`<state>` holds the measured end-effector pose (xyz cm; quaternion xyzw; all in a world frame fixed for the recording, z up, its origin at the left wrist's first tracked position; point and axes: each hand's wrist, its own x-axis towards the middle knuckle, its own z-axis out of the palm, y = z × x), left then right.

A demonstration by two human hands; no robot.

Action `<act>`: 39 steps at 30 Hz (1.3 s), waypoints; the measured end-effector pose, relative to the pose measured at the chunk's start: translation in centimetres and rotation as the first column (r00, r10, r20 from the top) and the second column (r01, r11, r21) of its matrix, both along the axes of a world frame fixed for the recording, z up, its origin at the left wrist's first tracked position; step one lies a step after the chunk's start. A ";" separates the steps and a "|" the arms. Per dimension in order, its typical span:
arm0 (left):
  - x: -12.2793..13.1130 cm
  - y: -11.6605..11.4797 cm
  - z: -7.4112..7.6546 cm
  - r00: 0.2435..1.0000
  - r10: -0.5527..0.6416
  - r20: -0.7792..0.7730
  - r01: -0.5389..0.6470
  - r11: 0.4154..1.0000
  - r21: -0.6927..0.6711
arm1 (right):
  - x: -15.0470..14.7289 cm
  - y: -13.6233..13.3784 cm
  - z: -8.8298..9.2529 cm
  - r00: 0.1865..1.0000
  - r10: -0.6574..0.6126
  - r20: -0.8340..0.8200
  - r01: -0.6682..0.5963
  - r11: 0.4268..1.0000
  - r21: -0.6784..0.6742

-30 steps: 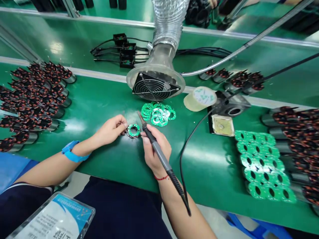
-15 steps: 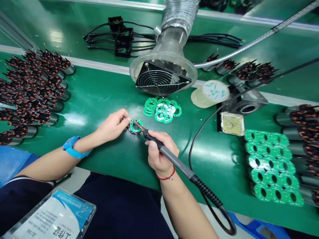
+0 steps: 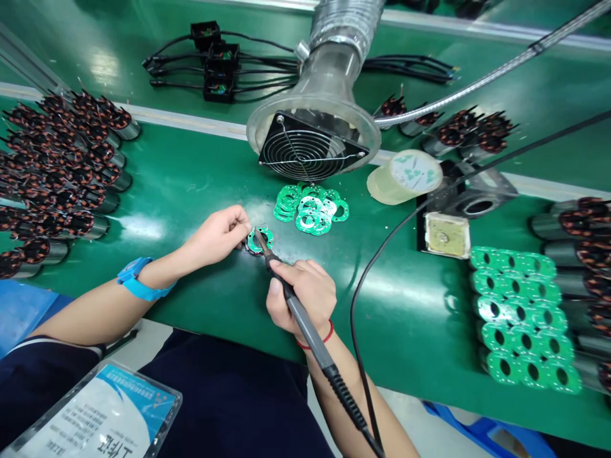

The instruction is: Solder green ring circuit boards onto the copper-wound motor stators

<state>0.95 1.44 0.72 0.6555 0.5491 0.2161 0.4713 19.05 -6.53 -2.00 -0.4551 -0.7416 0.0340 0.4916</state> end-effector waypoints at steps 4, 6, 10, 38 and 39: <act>0.0 0.1 0.3 1.000 -0.005 -0.012 0.005 1.000 -0.008 | -0.2 0.2 -0.2 0.978 -0.048 -0.202 0.039 0.998 -0.051; 0.1 0.1 0.4 1.000 -0.009 -0.012 0.009 1.000 -0.008 | -0.5 0.5 -0.2 0.953 -0.094 -0.287 0.057 0.989 -0.135; 0.2 0.2 0.3 1.000 -0.005 -0.012 0.005 1.000 0.001 | -1.1 1.3 -0.5 0.963 -0.147 -0.225 0.061 0.935 -0.348; -0.6 -1.0 -1.9 0.953 -0.258 -0.161 0.302 0.862 0.406 | -4.0 0.9 -0.3 0.966 -0.191 0.177 0.231 0.942 -0.245; -0.6 -0.8 -1.9 0.950 -0.277 -0.145 0.312 0.858 0.407 | -4.0 1.1 -0.4 0.968 -0.199 0.152 0.233 0.939 -0.252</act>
